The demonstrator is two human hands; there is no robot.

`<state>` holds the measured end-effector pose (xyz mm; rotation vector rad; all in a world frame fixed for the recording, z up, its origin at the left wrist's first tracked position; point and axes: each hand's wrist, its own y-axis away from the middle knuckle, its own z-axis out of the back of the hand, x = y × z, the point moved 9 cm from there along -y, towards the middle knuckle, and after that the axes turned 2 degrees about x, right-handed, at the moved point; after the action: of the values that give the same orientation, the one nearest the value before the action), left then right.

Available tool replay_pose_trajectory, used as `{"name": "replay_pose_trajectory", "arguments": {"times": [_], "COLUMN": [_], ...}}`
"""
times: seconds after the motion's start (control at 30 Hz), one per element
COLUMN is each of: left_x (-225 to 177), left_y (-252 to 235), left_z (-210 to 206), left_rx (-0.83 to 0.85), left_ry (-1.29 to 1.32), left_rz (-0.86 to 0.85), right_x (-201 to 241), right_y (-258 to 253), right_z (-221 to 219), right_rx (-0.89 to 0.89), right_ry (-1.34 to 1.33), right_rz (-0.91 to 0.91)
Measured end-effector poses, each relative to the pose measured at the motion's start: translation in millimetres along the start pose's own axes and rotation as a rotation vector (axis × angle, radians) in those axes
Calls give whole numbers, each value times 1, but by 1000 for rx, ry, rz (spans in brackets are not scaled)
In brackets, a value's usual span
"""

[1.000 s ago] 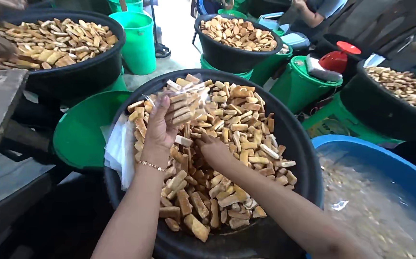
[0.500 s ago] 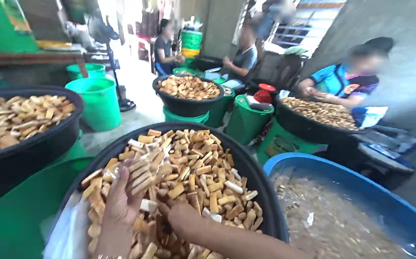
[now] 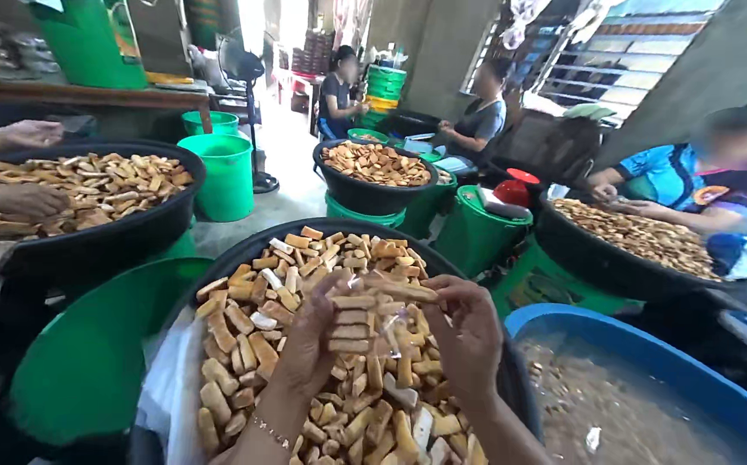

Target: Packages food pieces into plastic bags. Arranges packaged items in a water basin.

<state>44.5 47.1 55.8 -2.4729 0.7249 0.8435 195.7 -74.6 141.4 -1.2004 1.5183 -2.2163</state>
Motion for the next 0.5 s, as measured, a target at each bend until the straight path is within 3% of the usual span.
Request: {"name": "replay_pose_trajectory", "arguments": {"times": [0.1,0.17,0.33,0.43,0.5], "left_x": [15,19,7,7,6], "left_y": [6,11,10,9,9], "left_z": [-14,-14,-12,-18,-12], "left_rx": [121,64,-138,-16,-45], "left_ry": [20,35,-111,-267,-358], "left_rz": [58,77,57,81,149], "right_x": [-4,-6,-13,-9,-10], "right_y": [6,9,17,40,40], "right_z": [-18,-32,-32,-46,-39], "right_rx": [99,249,591,906,912], "right_ry": [121,95,-65,-156,-121], "right_rz": [114,90,-324,-477,-481]}}
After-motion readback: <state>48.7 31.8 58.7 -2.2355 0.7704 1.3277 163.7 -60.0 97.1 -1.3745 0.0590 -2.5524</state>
